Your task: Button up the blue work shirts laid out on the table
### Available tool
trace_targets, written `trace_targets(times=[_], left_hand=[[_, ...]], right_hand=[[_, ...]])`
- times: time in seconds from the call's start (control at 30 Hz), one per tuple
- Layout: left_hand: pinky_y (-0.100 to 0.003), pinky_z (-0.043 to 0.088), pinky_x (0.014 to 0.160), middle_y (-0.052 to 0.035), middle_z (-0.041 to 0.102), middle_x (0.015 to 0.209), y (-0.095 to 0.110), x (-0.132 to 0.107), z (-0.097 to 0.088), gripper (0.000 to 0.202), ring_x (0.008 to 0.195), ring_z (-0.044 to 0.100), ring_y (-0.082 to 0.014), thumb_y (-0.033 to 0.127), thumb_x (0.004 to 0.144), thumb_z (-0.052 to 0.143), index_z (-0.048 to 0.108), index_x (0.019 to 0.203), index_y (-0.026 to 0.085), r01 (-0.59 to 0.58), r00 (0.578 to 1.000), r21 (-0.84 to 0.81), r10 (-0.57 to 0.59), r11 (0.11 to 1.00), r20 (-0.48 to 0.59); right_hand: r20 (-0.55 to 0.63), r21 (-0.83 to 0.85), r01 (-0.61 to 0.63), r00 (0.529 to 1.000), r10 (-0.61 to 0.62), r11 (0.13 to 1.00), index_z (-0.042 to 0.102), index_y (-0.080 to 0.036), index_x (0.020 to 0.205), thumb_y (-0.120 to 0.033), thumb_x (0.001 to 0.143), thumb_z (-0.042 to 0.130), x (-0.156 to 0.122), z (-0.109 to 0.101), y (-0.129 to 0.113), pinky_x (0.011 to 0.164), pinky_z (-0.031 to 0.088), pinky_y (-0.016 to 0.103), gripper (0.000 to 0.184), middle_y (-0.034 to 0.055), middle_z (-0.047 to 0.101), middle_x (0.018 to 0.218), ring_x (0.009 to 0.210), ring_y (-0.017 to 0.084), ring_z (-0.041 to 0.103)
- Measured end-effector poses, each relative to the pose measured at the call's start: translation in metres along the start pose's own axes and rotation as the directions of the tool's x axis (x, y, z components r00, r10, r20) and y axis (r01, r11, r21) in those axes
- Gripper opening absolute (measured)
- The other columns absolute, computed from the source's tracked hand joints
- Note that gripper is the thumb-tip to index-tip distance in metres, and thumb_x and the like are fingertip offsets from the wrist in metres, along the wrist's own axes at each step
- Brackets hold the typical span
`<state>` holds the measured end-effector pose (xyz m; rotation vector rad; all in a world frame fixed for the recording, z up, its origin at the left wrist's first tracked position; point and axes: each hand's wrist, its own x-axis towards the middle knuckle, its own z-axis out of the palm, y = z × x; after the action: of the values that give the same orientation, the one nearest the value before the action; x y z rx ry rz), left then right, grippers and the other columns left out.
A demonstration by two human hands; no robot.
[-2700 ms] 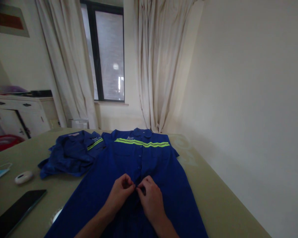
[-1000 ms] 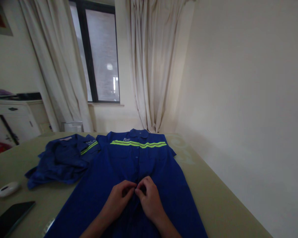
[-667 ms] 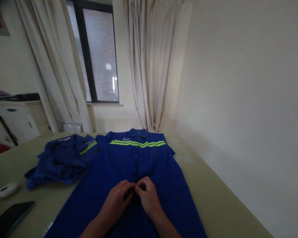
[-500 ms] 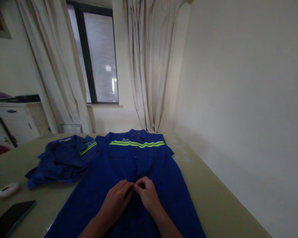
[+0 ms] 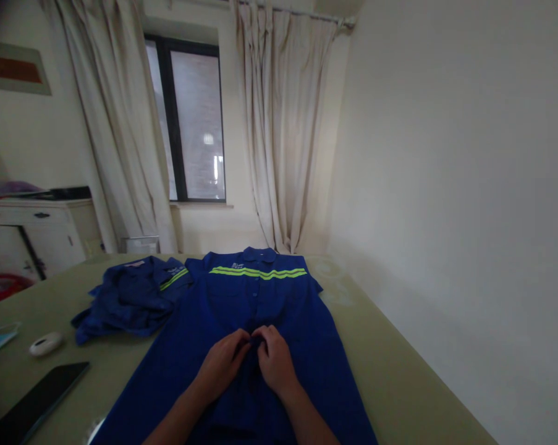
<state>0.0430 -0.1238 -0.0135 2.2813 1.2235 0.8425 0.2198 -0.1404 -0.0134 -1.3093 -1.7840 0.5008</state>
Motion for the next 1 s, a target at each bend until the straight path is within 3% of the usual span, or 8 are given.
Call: trace_targets(times=[0.17, 0.3, 0.43, 0.57, 0.7, 0.83, 1.0], left_hand=[[-0.027, 0.041, 0.070, 0.0005, 0.069, 0.084, 0.011, -0.004, -0.004, 0.020, 0.081, 0.068, -0.0189, 0.041, 0.102, 0.045, 0.055, 0.099, 0.024, 0.155, 0.988, 0.138, -0.156, 0.978, 0.003], [-0.029, 0.039, 0.070, -0.0001, 0.070, 0.087, 0.021, -0.020, -0.007, 0.034, 0.083, 0.067, -0.0199, 0.053, 0.100, 0.047, 0.058, 0.087, 0.024, 0.133, 0.989, 0.278, -0.145, 0.951, 0.023], [-0.028, 0.039, 0.070, 0.0013, 0.072, 0.092, 0.029, -0.039, -0.011, 0.018, 0.086, 0.069, -0.0202, 0.042, 0.095, 0.055, 0.058, 0.091, 0.025, 0.106, 0.987, 0.370, -0.144, 0.923, 0.077], [-0.029, 0.041, 0.069, -0.0002, 0.075, 0.093, 0.035, -0.051, -0.013, 0.018, 0.086, 0.071, -0.0213, 0.034, 0.099, 0.045, 0.060, 0.091, 0.026, 0.092, 0.974, 0.419, -0.168, 0.903, 0.150], [-0.031, 0.044, 0.070, -0.0033, 0.077, 0.096, 0.042, -0.061, -0.012, 0.023, 0.089, 0.074, -0.0238, 0.030, 0.100, 0.040, 0.061, 0.096, 0.025, 0.072, 0.965, 0.441, -0.173, 0.895, 0.194], [-0.033, 0.048, 0.071, -0.0044, 0.078, 0.098, 0.050, -0.070, -0.010, 0.025, 0.091, 0.075, -0.0257, 0.030, 0.100, 0.039, 0.063, 0.097, 0.026, 0.085, 0.944, 0.461, -0.220, 0.884, 0.247], [-0.037, 0.049, 0.074, -0.0071, 0.078, 0.101, 0.055, -0.070, -0.014, 0.026, 0.095, 0.074, -0.0296, 0.031, 0.098, 0.042, 0.067, 0.102, 0.026, 0.122, 0.905, 0.473, -0.293, 0.872, 0.308]], right_hand=[[0.010, -0.194, -0.085, 0.996, 0.089, 0.977, 0.071, -0.021, 0.118, -0.005, 0.084, 0.043, -0.001, -0.002, -0.010, 0.099, 0.046, 0.026, 0.047, 0.0071, 0.070, 0.112, 0.107, 0.019, 0.067], [0.013, -0.401, -0.167, 0.982, 0.188, 0.901, 0.072, -0.022, 0.119, -0.009, 0.087, 0.047, -0.002, -0.002, -0.017, 0.097, 0.046, 0.025, 0.042, 0.0065, 0.072, 0.115, 0.108, 0.018, 0.069], [-0.009, -0.495, -0.230, 0.966, 0.260, 0.838, 0.075, -0.021, 0.103, -0.022, 0.095, 0.050, 0.001, -0.005, -0.028, 0.086, 0.050, 0.029, 0.026, 0.0086, 0.076, 0.101, 0.099, 0.022, 0.072], [-0.032, -0.584, -0.253, 0.957, 0.289, 0.771, 0.076, -0.017, 0.096, -0.046, 0.097, 0.053, 0.012, -0.004, -0.047, 0.078, 0.052, 0.037, 0.037, 0.0163, 0.074, 0.102, 0.095, 0.030, 0.072], [-0.049, -0.632, -0.242, 0.961, 0.273, 0.736, 0.077, -0.016, 0.100, -0.038, 0.093, 0.062, 0.027, 0.004, -0.062, 0.080, 0.052, 0.037, 0.027, 0.0182, 0.067, 0.118, 0.100, 0.030, 0.070], [-0.083, -0.630, -0.263, 0.958, 0.273, 0.731, 0.076, -0.017, 0.103, -0.025, 0.090, 0.065, 0.031, 0.007, -0.058, 0.081, 0.052, 0.036, 0.018, 0.0179, 0.060, 0.129, 0.109, 0.030, 0.065], [-0.127, -0.576, -0.346, 0.933, 0.337, 0.741, 0.073, -0.016, 0.102, -0.034, 0.091, 0.066, 0.020, -0.003, -0.034, 0.078, 0.052, 0.037, 0.023, 0.0163, 0.062, 0.121, 0.105, 0.031, 0.067]])
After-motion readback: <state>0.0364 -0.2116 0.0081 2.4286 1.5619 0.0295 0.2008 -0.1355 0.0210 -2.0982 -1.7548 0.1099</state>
